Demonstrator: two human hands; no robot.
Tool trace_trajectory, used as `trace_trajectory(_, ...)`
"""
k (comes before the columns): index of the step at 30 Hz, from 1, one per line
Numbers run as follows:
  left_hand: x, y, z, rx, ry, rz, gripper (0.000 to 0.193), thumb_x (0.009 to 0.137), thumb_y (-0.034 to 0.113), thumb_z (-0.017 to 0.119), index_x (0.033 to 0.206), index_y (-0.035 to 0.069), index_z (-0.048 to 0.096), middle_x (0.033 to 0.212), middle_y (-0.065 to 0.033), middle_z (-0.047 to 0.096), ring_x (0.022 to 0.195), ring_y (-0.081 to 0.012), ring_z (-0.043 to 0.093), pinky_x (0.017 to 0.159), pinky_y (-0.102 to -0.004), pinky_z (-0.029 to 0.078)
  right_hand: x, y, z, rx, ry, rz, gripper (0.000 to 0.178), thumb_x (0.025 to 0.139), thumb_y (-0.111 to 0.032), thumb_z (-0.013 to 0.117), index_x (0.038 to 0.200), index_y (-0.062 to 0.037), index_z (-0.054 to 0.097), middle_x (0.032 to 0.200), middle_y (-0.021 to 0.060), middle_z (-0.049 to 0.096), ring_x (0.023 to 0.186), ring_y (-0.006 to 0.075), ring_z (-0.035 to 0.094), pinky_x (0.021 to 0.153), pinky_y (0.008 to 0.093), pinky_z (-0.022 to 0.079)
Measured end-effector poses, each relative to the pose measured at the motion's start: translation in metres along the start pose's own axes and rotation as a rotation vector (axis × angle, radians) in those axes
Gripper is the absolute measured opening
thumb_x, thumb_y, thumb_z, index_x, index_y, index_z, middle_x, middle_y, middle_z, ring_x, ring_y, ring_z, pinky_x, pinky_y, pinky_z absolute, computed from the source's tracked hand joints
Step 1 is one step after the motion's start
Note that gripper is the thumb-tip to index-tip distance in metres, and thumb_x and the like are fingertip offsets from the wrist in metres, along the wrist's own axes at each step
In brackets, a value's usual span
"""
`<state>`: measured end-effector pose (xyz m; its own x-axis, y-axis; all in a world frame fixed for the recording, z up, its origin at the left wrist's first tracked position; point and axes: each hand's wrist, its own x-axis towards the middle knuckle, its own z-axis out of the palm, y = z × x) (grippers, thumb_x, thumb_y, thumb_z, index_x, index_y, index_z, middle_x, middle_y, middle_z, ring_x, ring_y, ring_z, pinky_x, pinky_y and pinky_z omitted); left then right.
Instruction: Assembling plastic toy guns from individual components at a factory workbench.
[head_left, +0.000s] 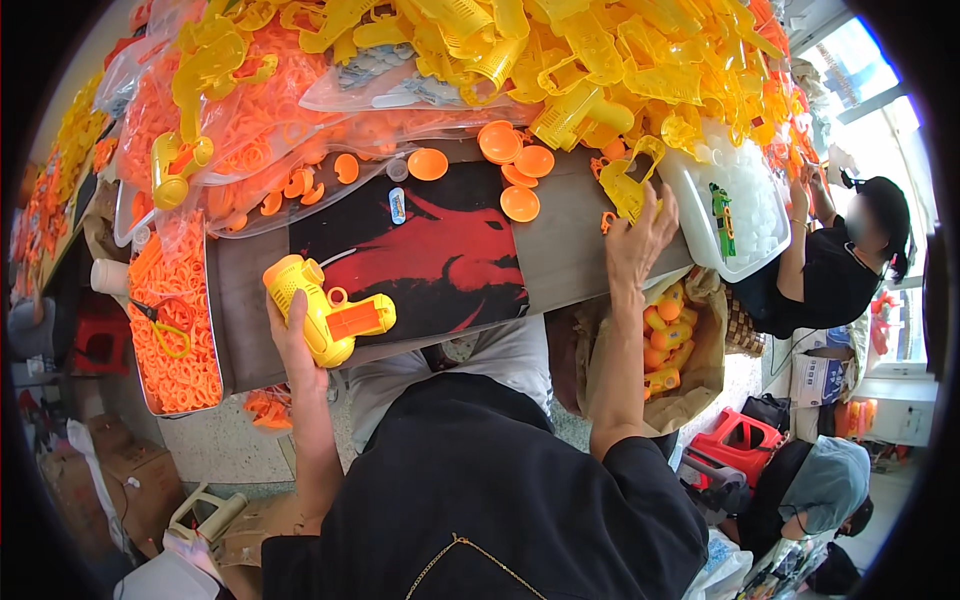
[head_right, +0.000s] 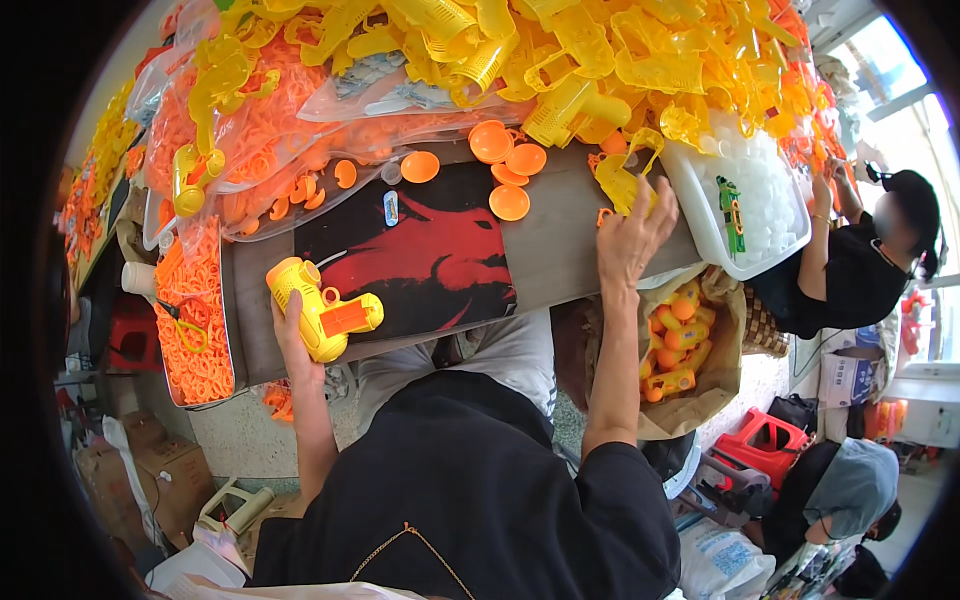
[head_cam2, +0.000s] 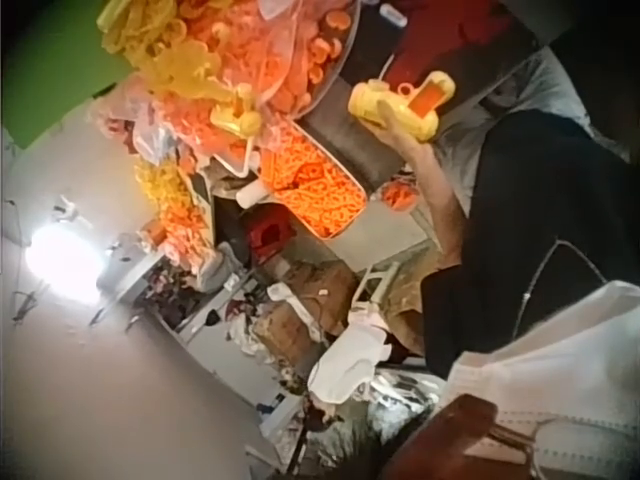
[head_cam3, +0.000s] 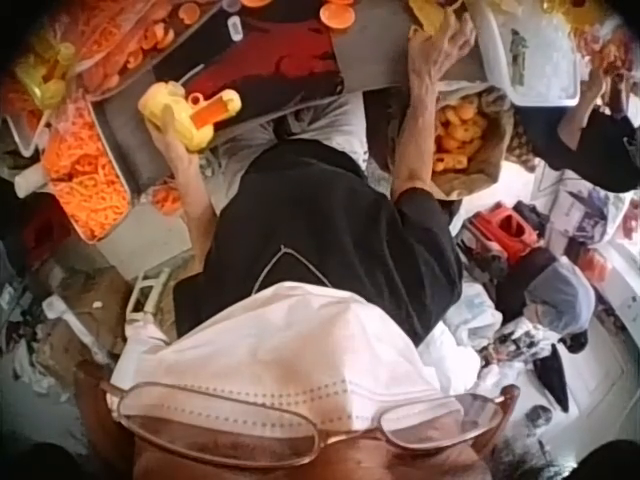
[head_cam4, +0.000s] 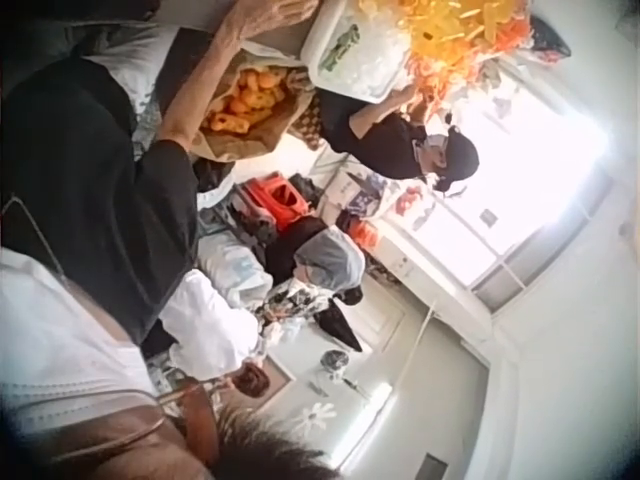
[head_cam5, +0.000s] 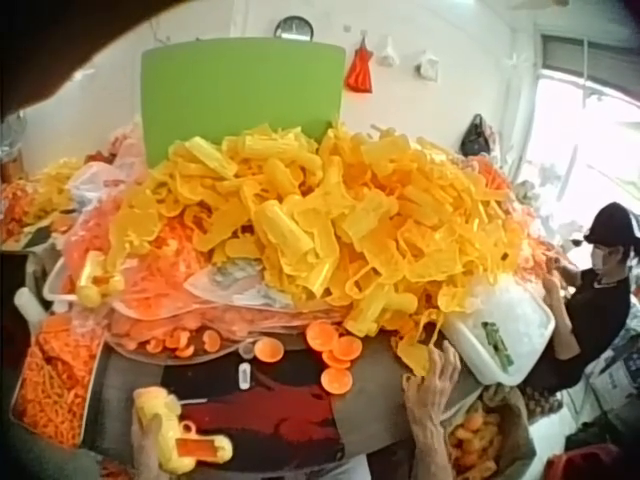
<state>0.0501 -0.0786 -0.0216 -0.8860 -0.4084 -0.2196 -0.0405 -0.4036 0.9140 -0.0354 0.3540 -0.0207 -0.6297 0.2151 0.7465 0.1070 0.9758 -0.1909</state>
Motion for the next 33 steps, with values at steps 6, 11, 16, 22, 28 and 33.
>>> trace_trajectory(6, 0.002, 0.001, -0.001, 0.001, -0.026, -0.004, 0.06, 0.094, 0.021, 0.068, 0.145, 0.006, 0.039, 0.126, -0.0124, 0.059, 0.106, -0.0209, 0.065, 0.088, -0.0362, 0.058, 0.029, -0.053, 0.032, 0.336, -0.6, -0.036, 0.031, 0.091, -0.006, 0.055, 0.119, -0.0059, 0.065, 0.098, 0.0184, 0.067, 0.094, 0.0404, 0.064, 0.084, 0.0453, 0.052)
trace_trajectory(11, 0.003, -0.003, -0.002, -0.033, -0.029, 0.003, 0.061, 0.094, 0.02, 0.068, 0.145, 0.006, 0.039, 0.13, -0.013, 0.059, 0.111, -0.0218, 0.064, 0.091, -0.0369, 0.057, 0.035, -0.05, 0.084, 0.25, -0.571, -0.069, 0.029, 0.095, -0.014, 0.052, 0.121, -0.0095, 0.064, 0.088, 0.0215, 0.069, 0.084, 0.0428, 0.066, 0.073, 0.0514, 0.052)
trace_trajectory(16, 0.0, 0.001, 0.001, -0.021, -0.023, 0.005, 0.06, 0.093, 0.019, 0.068, 0.144, 0.007, 0.04, 0.129, -0.0121, 0.059, 0.11, -0.0219, 0.064, 0.092, -0.0373, 0.057, 0.045, -0.058, 0.094, 0.156, -0.671, -0.088, 0.032, 0.093, -0.011, 0.05, 0.125, -0.0124, 0.057, 0.082, 0.0238, 0.069, 0.08, 0.0453, 0.067, 0.068, 0.0562, 0.052)
trace_trajectory(22, 0.001, 0.0, 0.002, -0.025, -0.013, 0.007, 0.058, 0.093, 0.021, 0.068, 0.143, 0.007, 0.041, 0.126, -0.0115, 0.059, 0.107, -0.0212, 0.065, 0.089, -0.0371, 0.058, 0.048, -0.046, 0.116, 0.092, -0.677, -0.183, 0.041, 0.093, -0.012, 0.049, 0.133, -0.02, 0.056, 0.083, 0.0231, 0.069, 0.079, 0.0446, 0.067, 0.068, 0.0559, 0.052)
trace_trajectory(28, 0.002, 0.0, -0.005, -0.024, -0.055, -0.016, 0.059, 0.094, 0.022, 0.069, 0.143, 0.007, 0.041, 0.124, -0.0115, 0.06, 0.107, -0.021, 0.065, 0.088, -0.0365, 0.058, 0.058, -0.039, 0.093, 0.081, -0.701, -0.274, 0.045, 0.093, -0.01, 0.05, 0.136, -0.0252, 0.056, 0.087, 0.0211, 0.069, 0.08, 0.0424, 0.067, 0.068, 0.0536, 0.052)
trace_trajectory(33, 0.003, 0.003, -0.015, -0.193, -0.163, -0.105, 0.054, 0.099, 0.032, 0.061, 0.143, 0.006, 0.043, 0.125, -0.0119, 0.061, 0.108, -0.022, 0.064, 0.091, -0.0393, 0.057, 0.042, -0.01, 0.056, 0.343, -0.637, -0.293, 0.031, 0.096, -0.013, 0.055, 0.126, -0.0128, 0.062, 0.096, 0.0218, 0.069, 0.088, 0.0386, 0.067, 0.074, 0.0463, 0.052)
